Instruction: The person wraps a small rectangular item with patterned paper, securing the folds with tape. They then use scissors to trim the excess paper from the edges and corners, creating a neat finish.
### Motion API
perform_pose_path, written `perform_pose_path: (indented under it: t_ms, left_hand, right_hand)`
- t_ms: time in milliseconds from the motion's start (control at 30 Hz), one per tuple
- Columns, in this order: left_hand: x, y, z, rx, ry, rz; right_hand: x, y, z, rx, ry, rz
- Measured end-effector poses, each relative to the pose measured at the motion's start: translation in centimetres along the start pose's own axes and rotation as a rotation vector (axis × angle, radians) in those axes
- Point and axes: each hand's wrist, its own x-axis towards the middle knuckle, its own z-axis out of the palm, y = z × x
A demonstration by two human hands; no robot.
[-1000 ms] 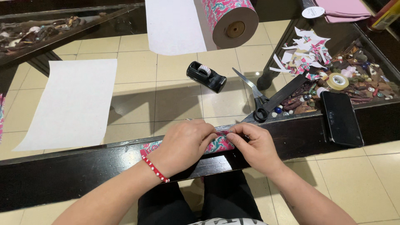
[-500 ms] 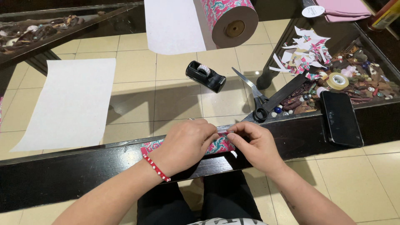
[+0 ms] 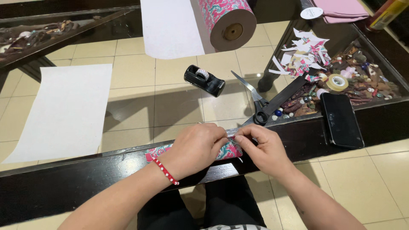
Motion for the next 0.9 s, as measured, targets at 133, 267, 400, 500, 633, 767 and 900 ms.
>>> perform_pose_path:
  t_ms: [133,267,400,500,633,767,900]
  left_hand:
    - [0.7,0.4,-1.0,-0.026,-0.036,-0.018]
    - [1.2,0.4,-1.3,-0.015,-0.039,-0.042]
    - [1.5,0.7,-1.4,-0.021,-0.051,-0.055]
    - [1.6,0.5,-1.4,-0.008,-0.056,-0.05]
    - [1.5,0.3,-1.8,-0.006,-0.053,-0.055]
    - [1.4,0.4,-2.3,-0.005,-0.046,-0.061]
    - [1.4,0.3,-2.3,-0.014,-0.045,-0.05]
  right_hand:
    - [1.8,0.3,-3.1,-0.245,0.05,-0.057]
    - [4.8,1.0,-4.7,-0.83,-0.032,0.192]
    - [7.6,2.5,-4.0,-0.949,-0.171,0.406]
    - [8.7,4.3,-4.1,-1.007,-0.185,0.396]
    - [9.6,6.6,-5.1,-1.05,-0.257,0.464]
    - [9.0,6.1,-6.4,-1.103,-0.287,0.536]
    - [8.7,5.1,-7.8,-1.115,-0.288,0.591]
